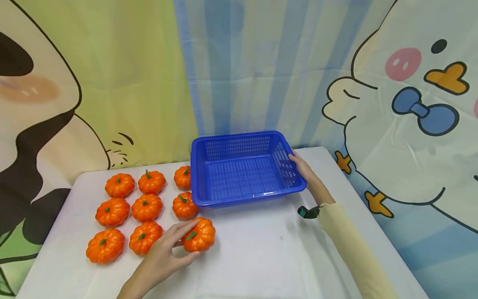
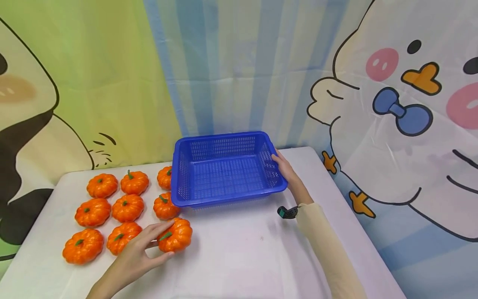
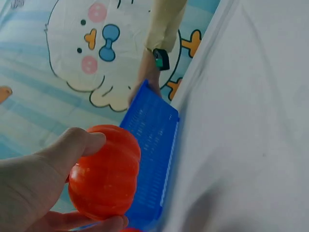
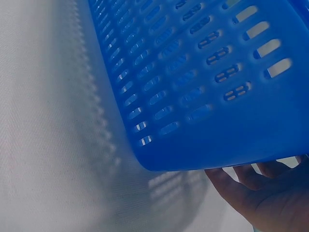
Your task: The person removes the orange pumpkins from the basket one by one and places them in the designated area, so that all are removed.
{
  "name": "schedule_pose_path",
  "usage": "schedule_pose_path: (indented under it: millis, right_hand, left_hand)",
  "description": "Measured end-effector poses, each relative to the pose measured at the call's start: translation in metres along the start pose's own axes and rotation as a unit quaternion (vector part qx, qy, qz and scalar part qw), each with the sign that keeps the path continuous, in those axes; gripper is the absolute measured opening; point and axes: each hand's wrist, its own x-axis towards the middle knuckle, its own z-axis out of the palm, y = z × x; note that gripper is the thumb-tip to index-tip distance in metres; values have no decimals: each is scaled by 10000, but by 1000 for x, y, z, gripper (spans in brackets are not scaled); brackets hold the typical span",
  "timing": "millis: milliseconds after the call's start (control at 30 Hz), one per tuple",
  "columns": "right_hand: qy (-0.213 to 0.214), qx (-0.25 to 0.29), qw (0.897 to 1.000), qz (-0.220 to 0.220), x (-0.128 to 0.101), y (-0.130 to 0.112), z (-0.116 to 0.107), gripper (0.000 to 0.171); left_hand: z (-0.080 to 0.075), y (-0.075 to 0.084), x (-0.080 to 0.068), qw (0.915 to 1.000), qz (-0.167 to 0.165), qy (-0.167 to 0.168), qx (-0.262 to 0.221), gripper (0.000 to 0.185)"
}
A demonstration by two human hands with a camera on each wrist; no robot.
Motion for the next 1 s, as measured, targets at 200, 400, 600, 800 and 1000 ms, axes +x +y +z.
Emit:
schedule_pose_path:
  millis: [200,400,600,800,1000]
  right_hand:
    - [2,-57,10000,-17,-3,-4,3,58]
    - [-95,82,9999,47,-7,-9,7,59]
    - [-18,-50,10000,-2,0,2,4,58]
    - [5,-109,9999,-3,1,1,5,59]
    - [100,-234,9997,55,-4,1,2,59]
  left_hand:
    - [7,-18,-5,9959,-533,171,712,74]
    - [16,-34,-6,9908,-971,59,942,75]
    - [17,-32,-7,9885,-1099,38,1038,77]
    - [17,-27,-11,9857,-818,331,1432,78]
    - [6,-22,-9,9850,-219,690,1567,64]
